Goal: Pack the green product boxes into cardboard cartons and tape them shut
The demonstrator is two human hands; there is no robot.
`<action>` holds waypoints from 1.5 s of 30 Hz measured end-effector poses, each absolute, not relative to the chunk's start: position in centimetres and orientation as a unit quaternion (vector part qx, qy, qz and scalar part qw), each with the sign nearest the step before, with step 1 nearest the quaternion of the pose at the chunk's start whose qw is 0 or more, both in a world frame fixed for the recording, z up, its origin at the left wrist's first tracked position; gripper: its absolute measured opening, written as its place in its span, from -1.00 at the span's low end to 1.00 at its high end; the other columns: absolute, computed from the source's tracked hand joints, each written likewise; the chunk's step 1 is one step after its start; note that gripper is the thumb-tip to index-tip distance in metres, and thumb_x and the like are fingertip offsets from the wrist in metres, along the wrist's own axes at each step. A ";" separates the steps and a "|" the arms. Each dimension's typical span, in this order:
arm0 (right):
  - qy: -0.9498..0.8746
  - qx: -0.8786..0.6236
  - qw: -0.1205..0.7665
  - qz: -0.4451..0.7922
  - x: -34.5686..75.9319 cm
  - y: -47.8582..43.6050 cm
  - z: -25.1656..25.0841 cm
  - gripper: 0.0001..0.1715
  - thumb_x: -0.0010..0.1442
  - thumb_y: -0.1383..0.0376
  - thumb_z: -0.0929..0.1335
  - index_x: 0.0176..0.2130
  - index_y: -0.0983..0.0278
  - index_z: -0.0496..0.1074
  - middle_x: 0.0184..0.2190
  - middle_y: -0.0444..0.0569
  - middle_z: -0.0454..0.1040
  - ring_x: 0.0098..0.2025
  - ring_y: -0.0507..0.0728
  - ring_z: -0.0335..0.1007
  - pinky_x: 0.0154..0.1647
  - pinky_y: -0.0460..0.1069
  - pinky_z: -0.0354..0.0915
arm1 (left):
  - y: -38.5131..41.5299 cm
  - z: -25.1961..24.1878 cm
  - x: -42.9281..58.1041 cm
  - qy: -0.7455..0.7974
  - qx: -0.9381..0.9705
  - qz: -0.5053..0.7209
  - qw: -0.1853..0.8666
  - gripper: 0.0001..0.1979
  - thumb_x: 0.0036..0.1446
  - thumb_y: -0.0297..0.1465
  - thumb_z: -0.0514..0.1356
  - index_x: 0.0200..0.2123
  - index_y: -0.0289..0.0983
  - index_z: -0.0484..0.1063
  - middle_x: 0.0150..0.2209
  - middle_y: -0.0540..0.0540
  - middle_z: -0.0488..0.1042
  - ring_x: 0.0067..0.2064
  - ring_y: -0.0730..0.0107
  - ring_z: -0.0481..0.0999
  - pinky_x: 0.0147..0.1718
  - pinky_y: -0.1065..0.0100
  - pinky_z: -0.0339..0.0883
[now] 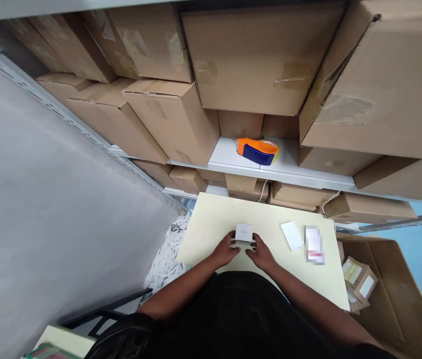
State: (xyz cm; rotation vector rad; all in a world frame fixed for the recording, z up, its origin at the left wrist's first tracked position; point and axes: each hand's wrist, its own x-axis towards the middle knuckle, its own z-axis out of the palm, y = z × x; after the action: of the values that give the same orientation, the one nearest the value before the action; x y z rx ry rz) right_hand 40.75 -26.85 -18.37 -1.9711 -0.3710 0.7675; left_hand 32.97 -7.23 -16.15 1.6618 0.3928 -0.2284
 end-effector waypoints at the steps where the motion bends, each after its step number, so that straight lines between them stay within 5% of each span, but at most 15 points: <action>1: -0.157 -0.805 0.478 0.316 41.0 -25.8 -18.4 -0.18 0.09 0.24 0.41 0.29 0.13 0.15 0.24 0.05 0.38 0.02 0.20 0.51 0.03 0.15 0.44 | -6.7 -16.2 33.3 0.177 0.733 -0.085 0.651 -0.26 0.06 -0.50 0.32 0.32 -0.26 0.19 0.26 -0.33 0.40 0.19 0.01 0.50 0.12 0.02 0.42; 13: -0.149 -0.800 0.480 0.328 46.8 -8.9 -16.8 -0.12 0.00 0.35 0.44 0.26 0.12 0.18 0.25 0.04 0.36 0.11 0.24 0.49 0.06 0.13 0.42 | 7.2 -16.9 39.0 0.218 0.770 -0.021 0.599 -0.30 0.03 -0.52 0.29 0.28 -0.25 0.27 0.19 -0.24 0.49 0.16 0.07 0.53 0.21 0.05 0.35; 18: -0.125 -0.823 0.458 0.310 46.2 -8.9 -15.7 -0.29 0.06 0.30 0.44 0.19 0.16 0.29 0.20 0.05 0.43 0.05 0.25 0.53 0.06 0.14 0.43 | 8.4 -18.1 38.7 0.187 0.786 -0.023 0.588 -0.16 0.02 -0.49 0.31 0.38 -0.22 0.14 0.29 -0.29 0.38 0.21 0.03 0.48 0.23 0.03 0.32; 23: -0.181 -0.887 0.414 0.093 47.5 -14.4 -9.6 -0.54 0.25 0.18 0.35 0.13 0.15 0.41 0.02 0.05 0.54 -0.03 0.24 0.51 0.00 0.15 0.45 | 9.0 -18.2 38.1 0.183 0.779 -0.054 0.597 -0.18 0.05 -0.48 0.30 0.38 -0.24 0.12 0.29 -0.31 0.38 0.24 0.01 0.46 0.24 0.04 0.29; 26: -0.239 -0.897 0.336 -0.158 51.8 -17.6 -2.6 -0.60 0.29 0.18 0.33 0.09 0.20 0.45 0.04 0.13 0.52 0.11 0.32 0.41 0.18 0.26 0.34 | 9.5 -18.6 36.8 0.203 0.787 -0.071 0.578 -0.28 0.08 -0.44 0.29 0.31 -0.25 0.20 0.27 -0.31 0.39 0.21 0.02 0.48 0.17 0.08 0.35; 29: -0.244 -0.903 0.229 -0.268 57.9 -18.6 3.4 -0.43 0.24 0.19 0.37 0.21 0.29 0.37 0.27 0.24 0.34 0.30 0.41 0.21 0.32 0.34 0.16 | 10.0 -19.2 34.8 0.216 0.802 -0.090 0.550 -0.44 0.13 -0.40 0.27 0.21 -0.27 0.31 0.24 -0.29 0.41 0.15 0.09 0.53 0.10 0.15 0.41; 32: -0.239 -0.929 0.171 -0.225 62.9 -18.1 5.5 -0.40 0.21 0.15 0.39 0.18 0.33 0.39 0.33 0.26 0.27 0.32 0.44 0.14 0.31 0.36 0.16 | 10.0 -19.4 32.5 0.203 0.819 -0.105 0.526 -0.58 0.16 -0.39 0.24 0.10 -0.28 0.40 0.16 -0.26 0.48 0.08 0.14 0.58 0.06 0.19 0.43; 37: -0.243 -0.934 0.199 -0.170 65.2 -18.1 4.2 -0.50 0.26 0.05 0.35 0.07 0.29 0.47 0.27 0.21 0.33 0.25 0.38 0.20 0.29 0.29 0.21 | 9.8 -18.7 30.0 0.184 0.839 -0.110 0.500 -0.72 0.19 -0.42 0.20 -0.01 -0.26 0.45 0.03 -0.21 0.57 0.03 0.17 0.60 0.06 0.20 0.42; 45: -0.198 -0.912 0.244 -0.264 54.5 -23.7 4.0 -0.58 0.26 -0.02 0.40 -0.04 0.21 0.50 0.27 0.14 0.29 0.29 0.35 0.18 0.33 0.31 0.17 | 10.0 -18.5 29.5 0.127 0.868 -0.133 0.460 -0.87 0.20 -0.46 0.17 -0.18 -0.24 0.48 -0.12 -0.13 0.60 -0.05 0.24 0.59 -0.02 0.27 0.39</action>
State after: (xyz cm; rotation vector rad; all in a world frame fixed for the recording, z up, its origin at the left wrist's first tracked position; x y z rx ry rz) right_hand 54.54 -23.67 3.98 -2.4901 -0.5405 -0.7209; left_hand 29.53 9.96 -18.47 2.1374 0.3121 -0.3282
